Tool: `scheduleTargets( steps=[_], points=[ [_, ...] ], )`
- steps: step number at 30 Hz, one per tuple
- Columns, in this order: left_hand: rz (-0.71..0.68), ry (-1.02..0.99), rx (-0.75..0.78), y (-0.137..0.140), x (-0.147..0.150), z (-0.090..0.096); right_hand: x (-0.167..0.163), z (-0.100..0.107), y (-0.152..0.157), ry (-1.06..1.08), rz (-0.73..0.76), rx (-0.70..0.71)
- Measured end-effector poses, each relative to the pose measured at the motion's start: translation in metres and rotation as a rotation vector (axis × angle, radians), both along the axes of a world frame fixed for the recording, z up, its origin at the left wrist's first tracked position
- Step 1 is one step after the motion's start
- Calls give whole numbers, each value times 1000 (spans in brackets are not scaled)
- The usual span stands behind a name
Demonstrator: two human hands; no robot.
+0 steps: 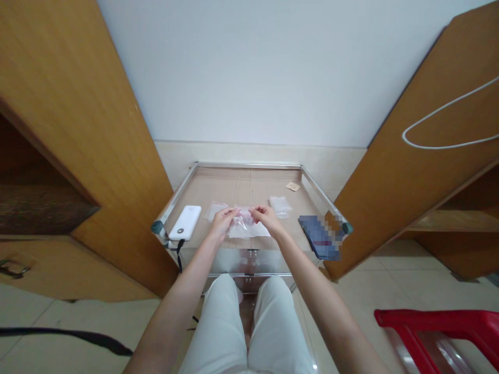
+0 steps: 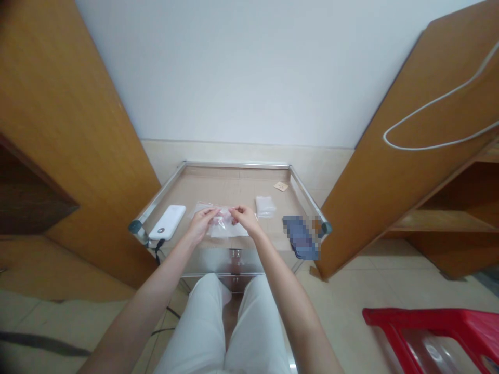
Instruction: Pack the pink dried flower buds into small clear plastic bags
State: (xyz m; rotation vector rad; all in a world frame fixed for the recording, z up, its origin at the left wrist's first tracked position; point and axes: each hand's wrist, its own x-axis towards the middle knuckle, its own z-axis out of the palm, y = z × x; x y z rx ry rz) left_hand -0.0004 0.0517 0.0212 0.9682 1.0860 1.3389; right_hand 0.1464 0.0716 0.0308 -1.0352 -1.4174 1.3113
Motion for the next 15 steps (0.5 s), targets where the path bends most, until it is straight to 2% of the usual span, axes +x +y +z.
scheduleTargets(
  steps=[6,11,15],
  points=[
    [-30,-2,-16,0,3,-1,0,-11,3,13,-56,35],
    [13,56,42,4,3,-3,-1,-8,6,-15,-43,55],
    [34,58,31,4,3,-1,-2,-6,6,-36,-53,64]
  ],
)
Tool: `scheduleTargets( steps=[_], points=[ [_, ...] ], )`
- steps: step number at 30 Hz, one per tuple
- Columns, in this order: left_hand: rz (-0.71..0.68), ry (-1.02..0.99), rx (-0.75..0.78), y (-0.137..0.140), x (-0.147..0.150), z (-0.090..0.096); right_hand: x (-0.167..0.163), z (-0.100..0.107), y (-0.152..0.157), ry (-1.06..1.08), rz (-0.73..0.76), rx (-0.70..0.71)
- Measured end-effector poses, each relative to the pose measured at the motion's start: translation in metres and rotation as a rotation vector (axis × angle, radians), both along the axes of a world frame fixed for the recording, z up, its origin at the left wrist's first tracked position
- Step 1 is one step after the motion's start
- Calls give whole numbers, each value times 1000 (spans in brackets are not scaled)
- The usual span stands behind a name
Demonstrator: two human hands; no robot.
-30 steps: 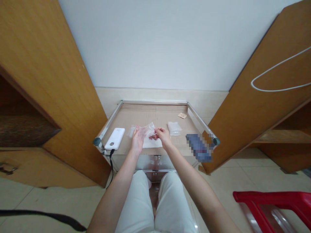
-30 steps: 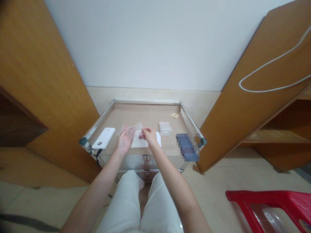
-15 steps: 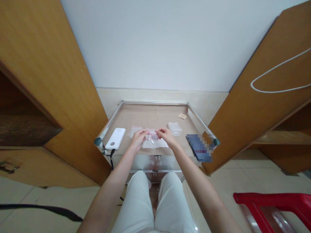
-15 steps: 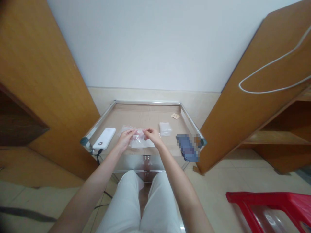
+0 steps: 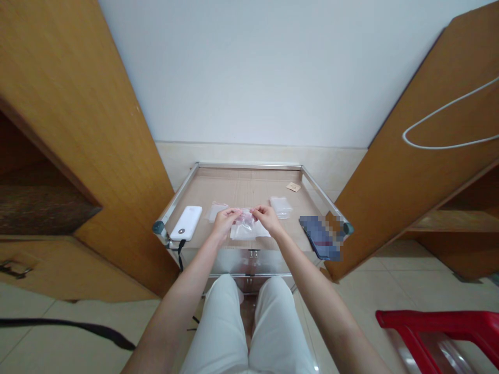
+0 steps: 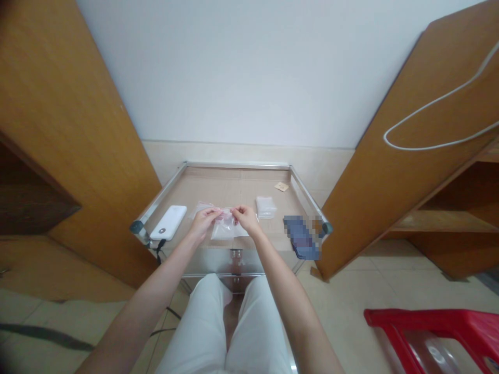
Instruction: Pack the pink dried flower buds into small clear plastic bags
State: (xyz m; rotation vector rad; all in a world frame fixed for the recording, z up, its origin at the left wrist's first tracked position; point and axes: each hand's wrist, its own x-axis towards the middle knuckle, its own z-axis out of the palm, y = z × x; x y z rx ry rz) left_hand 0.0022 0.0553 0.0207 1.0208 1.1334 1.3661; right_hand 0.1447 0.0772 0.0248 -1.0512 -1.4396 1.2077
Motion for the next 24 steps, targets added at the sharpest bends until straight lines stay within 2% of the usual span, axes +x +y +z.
scheduleTargets(
  steps=[13,24],
  points=[
    [-130,128,60,2,2,10,-8,-6,0,84,11,-25],
    [-20,215,61,4,7,6,-10,-14,3,-25,-10,28]
  ],
)
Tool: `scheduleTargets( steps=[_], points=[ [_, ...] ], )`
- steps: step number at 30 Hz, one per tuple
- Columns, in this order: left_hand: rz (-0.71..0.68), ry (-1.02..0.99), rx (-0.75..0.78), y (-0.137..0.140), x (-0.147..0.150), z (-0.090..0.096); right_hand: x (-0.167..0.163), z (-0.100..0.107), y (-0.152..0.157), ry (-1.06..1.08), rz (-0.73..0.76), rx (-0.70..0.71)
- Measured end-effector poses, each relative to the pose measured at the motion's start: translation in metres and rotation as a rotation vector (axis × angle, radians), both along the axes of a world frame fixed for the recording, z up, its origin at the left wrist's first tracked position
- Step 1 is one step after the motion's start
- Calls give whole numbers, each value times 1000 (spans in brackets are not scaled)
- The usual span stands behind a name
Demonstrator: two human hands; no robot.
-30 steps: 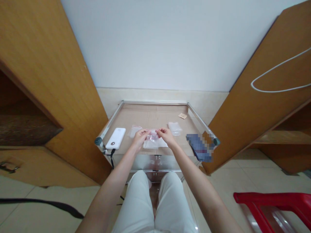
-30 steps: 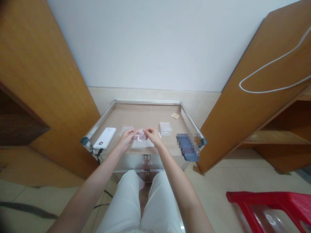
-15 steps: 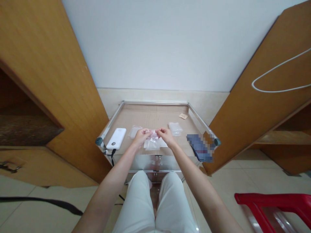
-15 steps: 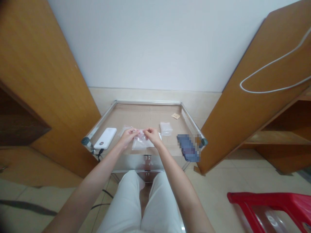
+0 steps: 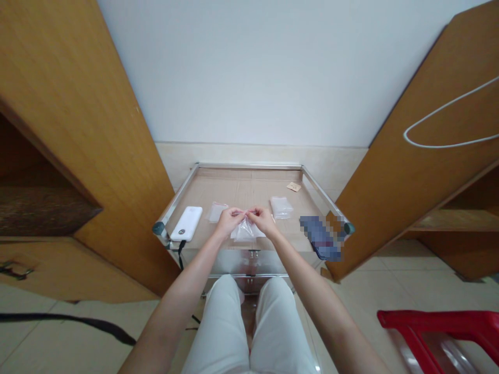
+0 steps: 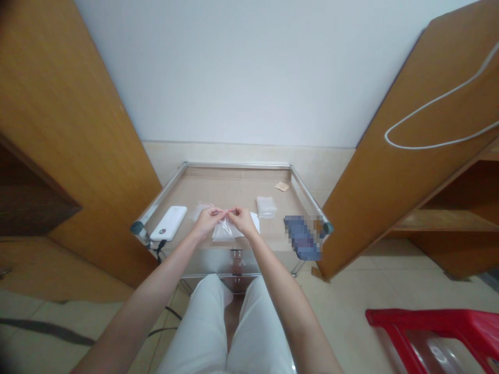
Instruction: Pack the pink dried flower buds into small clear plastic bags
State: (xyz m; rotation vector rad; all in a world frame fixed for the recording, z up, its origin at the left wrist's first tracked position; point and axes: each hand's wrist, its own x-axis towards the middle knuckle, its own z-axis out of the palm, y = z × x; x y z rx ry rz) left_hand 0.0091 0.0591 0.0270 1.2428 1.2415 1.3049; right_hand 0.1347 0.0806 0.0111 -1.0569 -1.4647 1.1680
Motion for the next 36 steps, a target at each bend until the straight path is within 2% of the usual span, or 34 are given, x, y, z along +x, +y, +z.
scheduleTargets(
  steps=[10,15,20,26,36],
  points=[
    [-83,9,-21,1,-8,-1,7,-2,5,-23,73,-36],
    [-127,38,-47,1,-14,1,13,2,2,-61,124,-18],
    [-190,55,-75,0,-20,4,16,9,-1,-34,125,-72],
    [-182,44,-39,-1,-24,5,17,13,0,43,65,-98],
    [-173,-31,-72,0,-26,2,21,16,-6,71,104,-63]
  ],
)
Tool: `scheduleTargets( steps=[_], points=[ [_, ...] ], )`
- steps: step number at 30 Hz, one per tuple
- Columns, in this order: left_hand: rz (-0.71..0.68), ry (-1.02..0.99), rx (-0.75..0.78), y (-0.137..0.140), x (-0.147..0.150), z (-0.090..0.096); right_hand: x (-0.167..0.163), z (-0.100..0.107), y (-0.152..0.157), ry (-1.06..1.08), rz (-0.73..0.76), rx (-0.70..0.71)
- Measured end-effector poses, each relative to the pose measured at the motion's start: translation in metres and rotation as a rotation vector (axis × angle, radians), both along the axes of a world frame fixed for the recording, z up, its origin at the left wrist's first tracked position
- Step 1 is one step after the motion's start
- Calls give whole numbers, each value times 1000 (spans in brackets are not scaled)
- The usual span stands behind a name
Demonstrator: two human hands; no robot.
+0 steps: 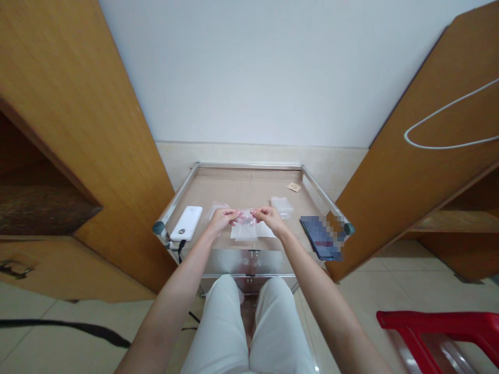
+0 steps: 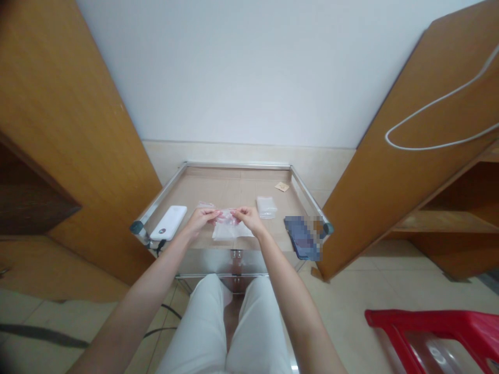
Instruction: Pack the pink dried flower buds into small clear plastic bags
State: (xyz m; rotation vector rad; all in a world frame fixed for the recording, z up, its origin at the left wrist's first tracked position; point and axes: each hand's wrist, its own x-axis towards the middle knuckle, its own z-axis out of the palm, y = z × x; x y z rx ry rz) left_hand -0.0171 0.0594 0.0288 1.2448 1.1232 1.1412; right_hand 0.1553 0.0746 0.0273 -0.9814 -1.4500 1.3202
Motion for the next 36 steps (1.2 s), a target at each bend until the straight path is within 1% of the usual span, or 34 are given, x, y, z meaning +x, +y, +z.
scheduleTargets(
  steps=[3,9,13,16,19,24,27,29,32,36],
  points=[
    [29,-35,-22,0,1,0,-1,-4,1,18,-20,12],
    [139,-88,-17,3,0,-4,-3,-11,-5,125,-151,22],
    [153,-82,-28,3,4,-5,-5,-15,-12,59,-88,49],
    [120,-68,-44,2,8,-7,-4,-17,-10,44,-78,53],
    [129,-60,-67,1,7,-15,8,-17,4,70,-157,61],
    [272,-113,-52,0,-3,-44,52,-14,49,76,-406,105],
    [319,-133,-3,0,-6,-58,77,-13,72,2,-525,95],
    [321,-133,7,1,-7,-62,88,-14,82,-76,-567,99],
    [294,-137,-14,2,-7,-62,95,-18,89,-169,-604,62],
    [269,-133,-39,3,-8,-60,96,-26,94,-258,-584,22]
  ],
)
